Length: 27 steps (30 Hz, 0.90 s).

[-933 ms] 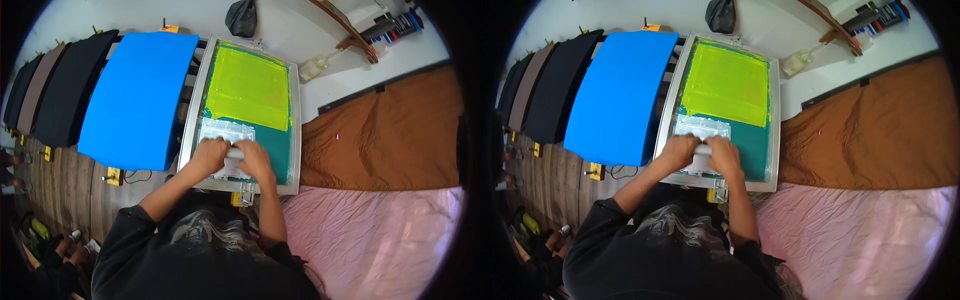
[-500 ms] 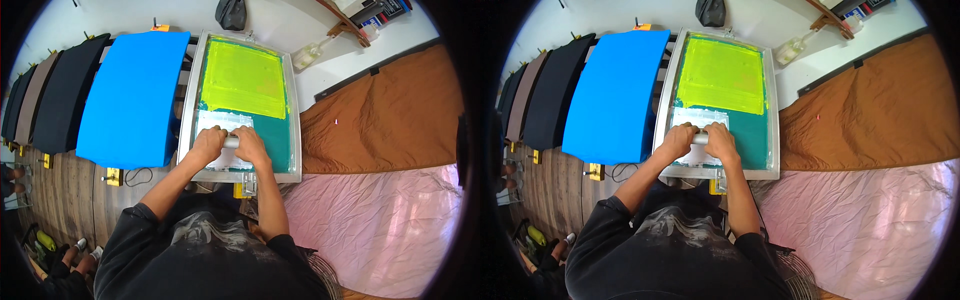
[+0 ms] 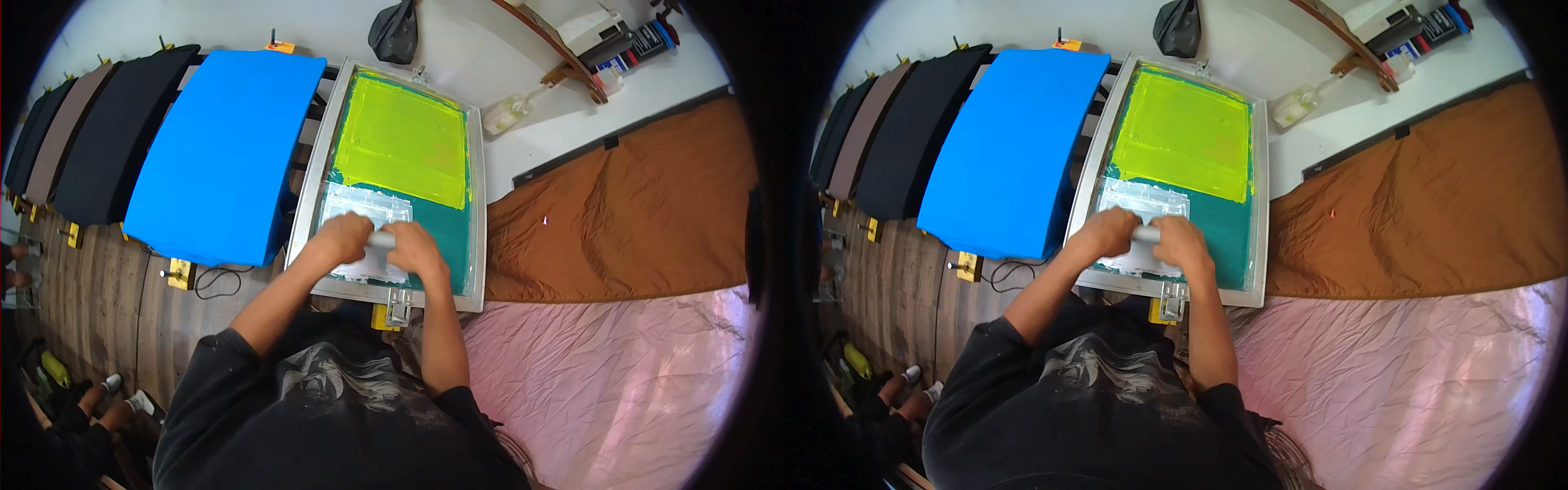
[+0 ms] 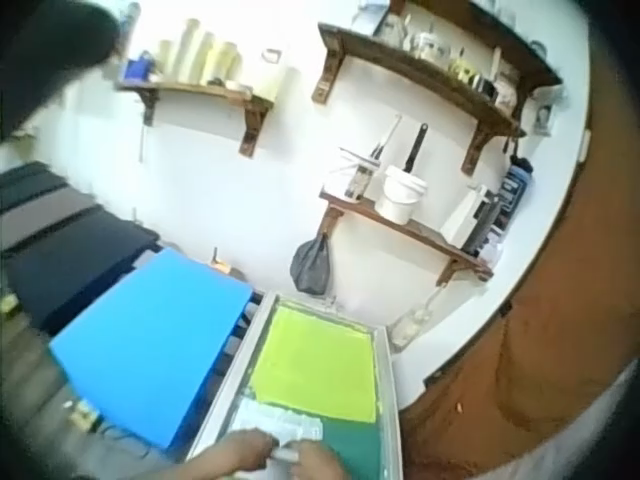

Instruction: The recorder is using a squeegee to apply white ink onto a t-shirt using a screen printing frame.

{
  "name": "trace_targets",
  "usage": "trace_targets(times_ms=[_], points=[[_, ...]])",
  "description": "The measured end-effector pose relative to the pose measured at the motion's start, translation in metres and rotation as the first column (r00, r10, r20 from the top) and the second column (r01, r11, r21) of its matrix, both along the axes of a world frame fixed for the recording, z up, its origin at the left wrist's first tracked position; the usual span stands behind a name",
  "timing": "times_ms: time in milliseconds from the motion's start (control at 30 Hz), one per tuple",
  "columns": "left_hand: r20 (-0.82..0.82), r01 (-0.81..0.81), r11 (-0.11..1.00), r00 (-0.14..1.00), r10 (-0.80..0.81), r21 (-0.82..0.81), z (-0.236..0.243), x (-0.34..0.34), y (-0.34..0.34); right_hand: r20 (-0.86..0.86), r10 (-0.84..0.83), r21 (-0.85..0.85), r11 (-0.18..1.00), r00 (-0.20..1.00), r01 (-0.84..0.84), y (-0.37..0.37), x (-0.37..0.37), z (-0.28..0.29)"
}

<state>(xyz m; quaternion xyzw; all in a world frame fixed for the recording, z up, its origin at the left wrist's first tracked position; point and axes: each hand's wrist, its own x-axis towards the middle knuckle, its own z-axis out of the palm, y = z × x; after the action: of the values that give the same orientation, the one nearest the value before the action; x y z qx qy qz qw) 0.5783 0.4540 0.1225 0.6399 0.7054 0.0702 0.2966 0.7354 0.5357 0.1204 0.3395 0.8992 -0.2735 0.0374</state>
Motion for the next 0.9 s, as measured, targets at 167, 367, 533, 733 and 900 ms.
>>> trace_targets(times_ms=[167,367,533,733,900], points=[[-0.026,-0.103,0.953,0.993,0.116,0.286,-0.041,-0.005,-0.005,-0.063,-0.003,0.143,0.99,0.998,0.012,-0.006,-0.015,-0.023],[-0.04,-0.133,0.891,0.985,0.167,0.434,-0.043,0.036,-0.059,-0.187,0.011,0.136,0.991,0.982,0.015,-0.055,0.018,-0.019],[-0.028,-0.005,0.994,1.0,0.008,0.113,-0.01,0.023,-0.052,-0.03,0.051,0.061,0.997,0.998,-0.049,-0.05,0.02,-0.006],[-0.083,-0.049,0.957,0.994,0.075,0.284,-0.025,-0.011,-0.001,-0.058,0.054,0.163,0.986,0.997,-0.044,0.005,-0.015,-0.011],[-0.064,-0.046,0.967,0.996,0.064,0.25,-0.037,-0.016,0.014,-0.047,-0.057,0.101,0.993,0.997,0.062,0.016,-0.026,-0.019]])
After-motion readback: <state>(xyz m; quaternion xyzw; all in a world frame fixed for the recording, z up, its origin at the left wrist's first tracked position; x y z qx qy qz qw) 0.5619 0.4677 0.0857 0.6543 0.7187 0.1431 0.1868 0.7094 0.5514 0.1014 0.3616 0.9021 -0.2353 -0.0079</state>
